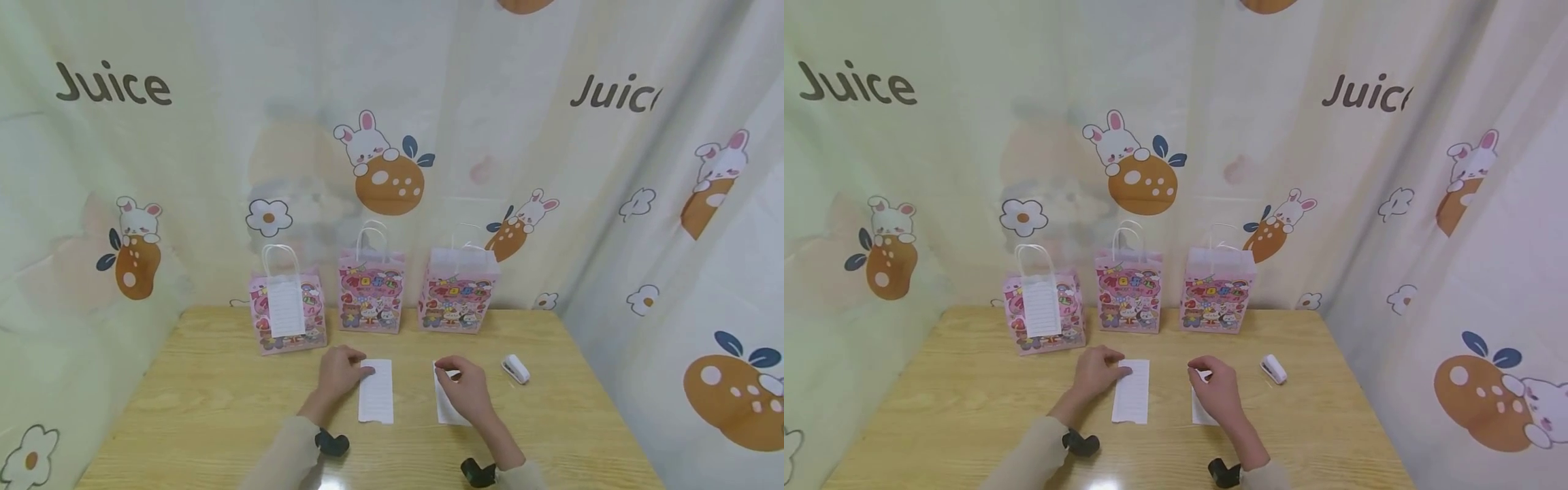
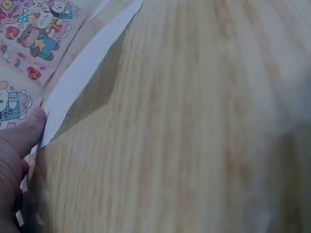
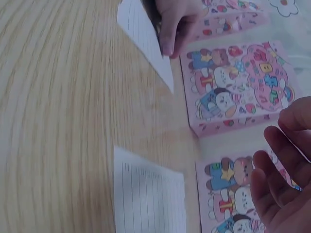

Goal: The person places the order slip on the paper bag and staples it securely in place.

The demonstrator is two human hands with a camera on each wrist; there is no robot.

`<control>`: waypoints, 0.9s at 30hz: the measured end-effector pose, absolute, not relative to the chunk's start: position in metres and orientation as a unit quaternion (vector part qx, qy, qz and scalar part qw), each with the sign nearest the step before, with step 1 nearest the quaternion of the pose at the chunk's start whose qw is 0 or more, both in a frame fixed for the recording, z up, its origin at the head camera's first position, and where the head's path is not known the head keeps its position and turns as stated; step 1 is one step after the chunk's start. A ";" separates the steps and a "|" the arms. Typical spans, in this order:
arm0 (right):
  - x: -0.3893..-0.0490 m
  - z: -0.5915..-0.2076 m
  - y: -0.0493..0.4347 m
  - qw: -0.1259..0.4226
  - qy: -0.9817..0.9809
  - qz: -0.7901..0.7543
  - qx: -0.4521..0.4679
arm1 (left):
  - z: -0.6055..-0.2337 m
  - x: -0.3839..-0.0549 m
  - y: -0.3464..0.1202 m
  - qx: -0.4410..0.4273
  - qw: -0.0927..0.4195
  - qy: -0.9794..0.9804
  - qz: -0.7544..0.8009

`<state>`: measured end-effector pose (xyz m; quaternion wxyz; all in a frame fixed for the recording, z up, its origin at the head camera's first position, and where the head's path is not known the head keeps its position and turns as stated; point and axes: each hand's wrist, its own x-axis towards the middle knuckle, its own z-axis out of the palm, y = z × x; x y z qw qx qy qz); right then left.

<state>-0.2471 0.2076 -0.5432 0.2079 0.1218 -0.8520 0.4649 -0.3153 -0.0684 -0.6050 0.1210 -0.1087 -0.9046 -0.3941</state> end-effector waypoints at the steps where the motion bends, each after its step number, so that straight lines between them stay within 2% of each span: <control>1: -0.248 -0.543 0.205 0.204 -0.852 0.467 0.121 | -0.606 -0.315 -0.069 -0.109 0.125 -0.908 -0.385; 7: -0.260 -0.536 0.190 0.164 -0.857 0.476 0.107 | -0.606 -0.314 -0.072 -0.110 0.111 -0.914 -0.374; 13: -0.291 -0.521 0.170 0.146 -0.856 0.488 0.085 | -0.601 -0.316 -0.076 -0.115 0.100 -0.910 -0.384; 21: -0.335 -0.509 0.144 0.166 -0.835 0.518 0.081 | -0.598 -0.312 -0.083 -0.125 0.068 -0.895 -0.423; 27: -0.360 -0.496 0.130 0.181 -0.826 0.531 0.056 | -0.602 -0.305 -0.089 -0.107 0.084 -0.881 -0.453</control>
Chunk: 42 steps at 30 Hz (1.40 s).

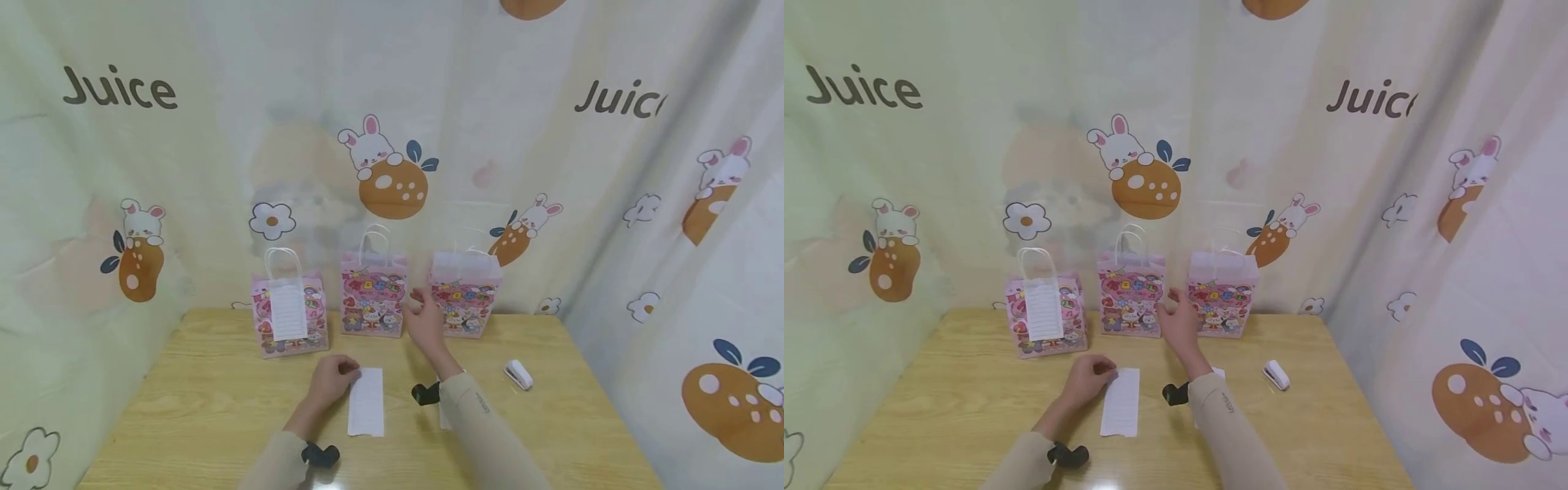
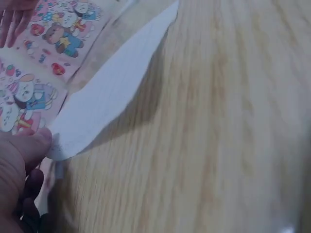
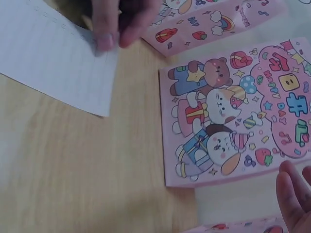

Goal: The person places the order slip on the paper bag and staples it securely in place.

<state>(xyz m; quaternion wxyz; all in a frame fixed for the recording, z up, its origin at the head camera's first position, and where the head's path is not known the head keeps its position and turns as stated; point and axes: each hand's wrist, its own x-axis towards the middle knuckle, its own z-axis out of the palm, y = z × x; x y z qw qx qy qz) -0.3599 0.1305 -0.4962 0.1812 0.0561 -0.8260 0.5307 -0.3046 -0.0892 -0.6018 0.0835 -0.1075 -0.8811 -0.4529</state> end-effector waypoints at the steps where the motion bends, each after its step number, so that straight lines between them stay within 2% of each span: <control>1: -0.363 -0.496 0.129 0.187 -0.827 0.528 0.052 | -0.602 -0.303 -0.090 -0.104 0.088 -0.877 -0.461; 8: -0.373 -0.491 0.126 0.234 -0.825 0.514 0.006 | -0.592 -0.296 -0.098 -0.093 0.105 -0.842 -0.521; 15: -0.378 -0.496 0.129 0.230 -0.836 0.497 -0.034 | -0.567 -0.292 -0.099 -0.108 0.123 -0.827 -0.538; 23: -0.384 -0.499 0.130 0.233 -0.840 0.489 -0.018 | -0.543 -0.296 -0.095 -0.131 0.144 -0.818 -0.542; 31: -0.366 -0.498 0.133 0.212 -0.813 0.541 0.028 | -0.520 -0.299 -0.098 -0.159 0.184 -0.798 -0.551; 35: -0.352 -0.499 0.137 0.206 -0.792 0.573 0.056 | -0.508 -0.299 -0.098 -0.160 0.185 -0.792 -0.560; 42: -0.321 -0.499 0.142 0.174 -0.784 0.593 0.050 | -0.491 -0.294 -0.098 -0.163 0.208 -0.787 -0.557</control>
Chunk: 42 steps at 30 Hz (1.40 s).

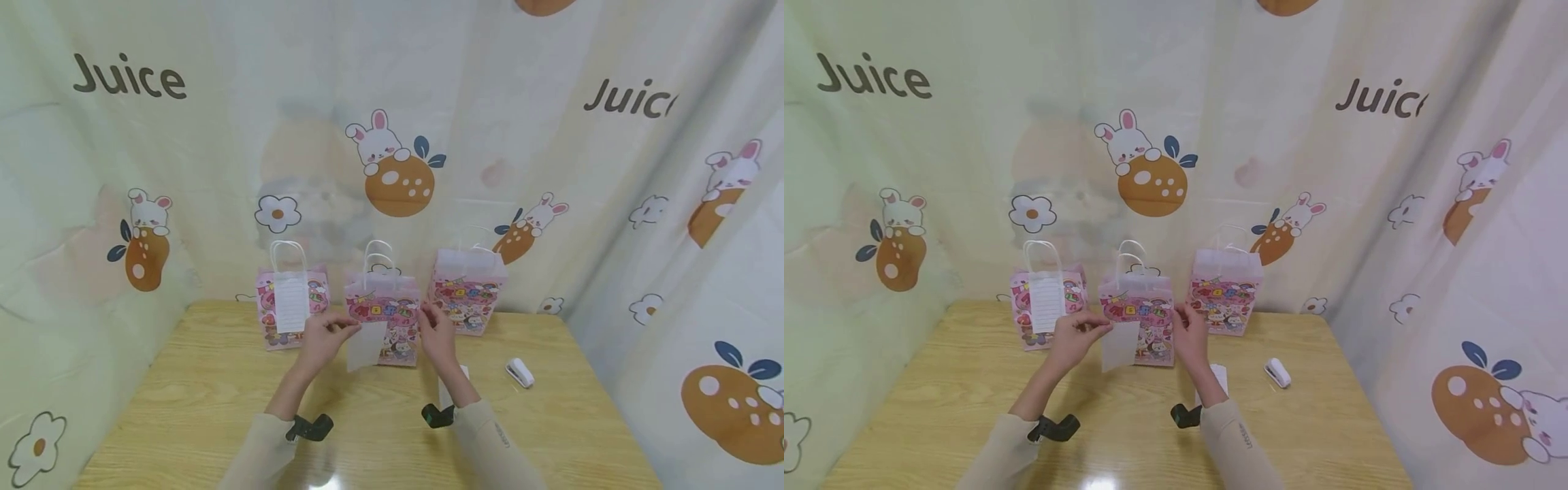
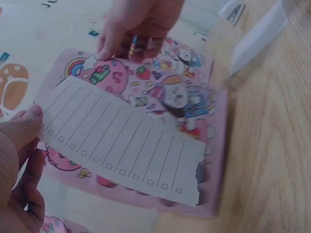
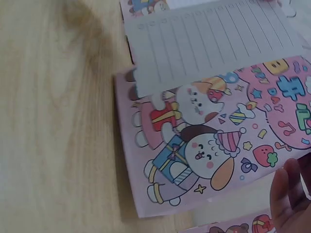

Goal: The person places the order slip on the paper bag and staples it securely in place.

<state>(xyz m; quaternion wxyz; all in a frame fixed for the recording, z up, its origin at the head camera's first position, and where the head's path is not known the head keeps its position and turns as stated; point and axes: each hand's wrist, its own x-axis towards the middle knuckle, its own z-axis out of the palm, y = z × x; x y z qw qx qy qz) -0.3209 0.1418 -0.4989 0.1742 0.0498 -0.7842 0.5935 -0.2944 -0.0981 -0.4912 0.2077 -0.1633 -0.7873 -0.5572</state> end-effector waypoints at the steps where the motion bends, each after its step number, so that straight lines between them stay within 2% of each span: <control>1: -0.316 -0.498 0.143 0.170 -0.782 0.597 0.053 | -0.489 -0.294 -0.098 -0.169 0.212 -0.786 -0.556; 4: -0.303 -0.499 0.146 0.157 -0.780 0.603 0.063 | -0.482 -0.291 -0.097 -0.189 0.236 -0.783 -0.543; 11: -0.279 -0.491 0.148 0.119 -0.776 0.617 0.058 | -0.464 -0.284 -0.090 -0.219 0.329 -0.748 -0.533; 18: -0.272 -0.506 0.148 0.123 -0.770 0.623 0.060 | -0.461 -0.287 -0.086 -0.251 0.384 -0.731 -0.505; 21: -0.268 -0.507 0.146 0.120 -0.763 0.633 0.061 | -0.459 -0.287 -0.085 -0.237 0.361 -0.735 -0.522; 26: -0.264 -0.513 0.143 0.110 -0.753 0.646 0.055 | -0.459 -0.284 -0.081 -0.200 0.263 -0.729 -0.600; 28: -0.262 -0.515 0.142 0.108 -0.753 0.647 0.058 | -0.457 -0.280 -0.079 -0.192 0.243 -0.722 -0.619; 35: -0.257 -0.515 0.141 0.127 -0.759 0.634 0.073 | -0.444 -0.266 -0.077 -0.186 0.250 -0.727 -0.612; 42: -0.258 -0.501 0.142 0.179 -0.798 0.566 0.101 | -0.451 -0.269 -0.080 -0.199 0.254 -0.707 -0.629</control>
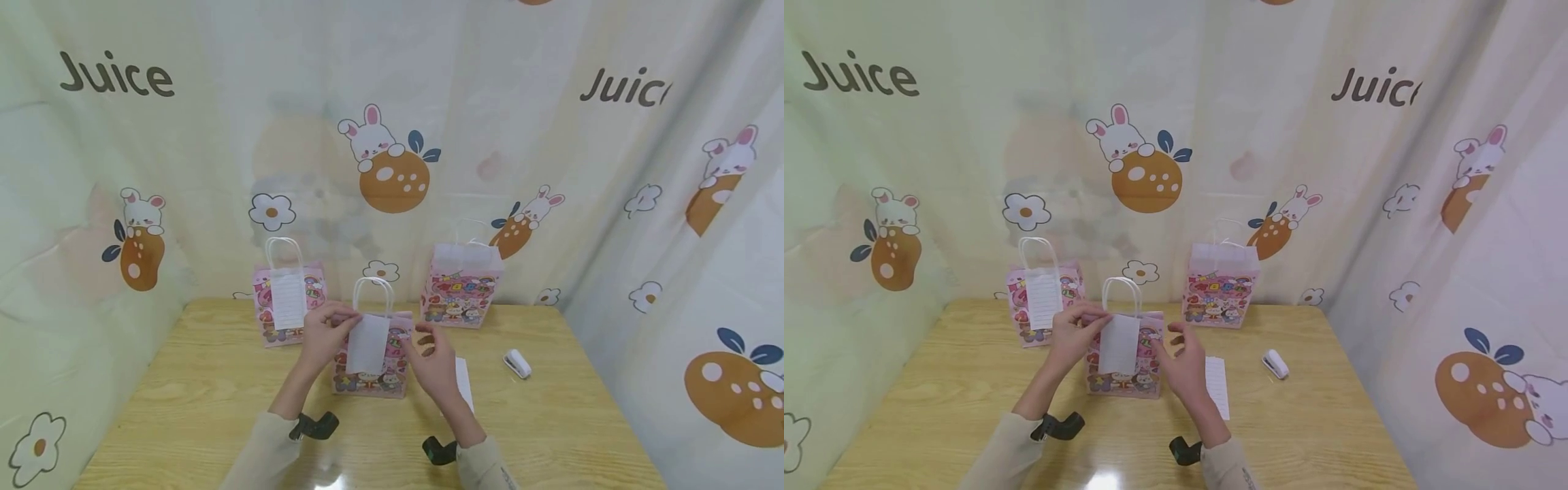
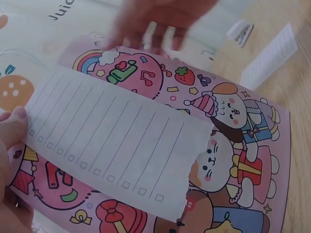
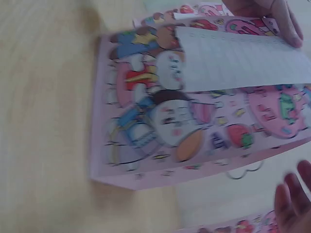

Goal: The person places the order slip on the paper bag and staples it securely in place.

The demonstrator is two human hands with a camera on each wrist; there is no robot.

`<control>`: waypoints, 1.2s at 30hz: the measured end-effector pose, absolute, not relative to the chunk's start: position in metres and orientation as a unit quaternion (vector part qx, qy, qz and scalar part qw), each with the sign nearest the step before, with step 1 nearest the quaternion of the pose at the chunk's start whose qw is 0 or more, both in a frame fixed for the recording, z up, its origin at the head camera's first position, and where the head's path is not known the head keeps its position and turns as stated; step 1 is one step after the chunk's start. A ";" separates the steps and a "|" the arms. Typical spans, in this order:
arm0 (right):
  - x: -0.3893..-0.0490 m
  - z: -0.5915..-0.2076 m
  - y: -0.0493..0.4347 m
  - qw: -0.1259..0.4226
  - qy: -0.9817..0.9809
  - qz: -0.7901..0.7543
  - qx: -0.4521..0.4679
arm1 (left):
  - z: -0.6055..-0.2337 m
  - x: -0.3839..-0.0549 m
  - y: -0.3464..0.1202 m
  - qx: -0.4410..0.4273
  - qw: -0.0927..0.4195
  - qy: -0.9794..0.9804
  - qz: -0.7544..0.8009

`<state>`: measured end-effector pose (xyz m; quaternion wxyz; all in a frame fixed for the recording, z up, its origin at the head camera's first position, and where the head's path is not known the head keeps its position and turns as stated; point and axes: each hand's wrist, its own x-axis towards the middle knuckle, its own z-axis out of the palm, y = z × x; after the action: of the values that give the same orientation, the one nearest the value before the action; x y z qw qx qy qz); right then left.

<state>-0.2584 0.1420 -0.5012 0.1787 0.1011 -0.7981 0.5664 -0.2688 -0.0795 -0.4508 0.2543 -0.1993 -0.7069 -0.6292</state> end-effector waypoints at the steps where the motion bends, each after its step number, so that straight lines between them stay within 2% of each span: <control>1: -0.261 -0.497 0.142 0.186 -0.798 0.562 0.113 | -0.452 -0.269 -0.080 -0.200 0.256 -0.703 -0.633; 5: -0.274 -0.479 0.137 0.195 -0.803 0.539 0.160 | -0.453 -0.269 -0.079 -0.199 0.264 -0.699 -0.634; 10: -0.288 -0.471 0.130 0.166 -0.799 0.551 0.177 | -0.452 -0.267 -0.077 -0.192 0.258 -0.699 -0.639; 16: -0.283 -0.463 0.123 0.134 -0.791 0.572 0.167 | -0.450 -0.260 -0.078 -0.121 0.178 -0.715 -0.665; 22: -0.275 -0.438 0.124 0.119 -0.787 0.571 0.201 | -0.445 -0.264 -0.085 -0.155 0.126 -0.743 -0.639; 28: -0.275 -0.434 0.125 0.094 -0.776 0.590 0.203 | -0.444 -0.266 -0.089 -0.167 0.117 -0.754 -0.625; 36: -0.273 -0.433 0.126 0.076 -0.791 0.574 0.199 | -0.458 -0.269 -0.091 -0.183 0.154 -0.748 -0.619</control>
<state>-0.2732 0.1260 -0.4329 0.0765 0.1993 -0.7905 0.5741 -0.2688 -0.0906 -0.4576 0.1541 -0.1835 -0.7482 -0.6187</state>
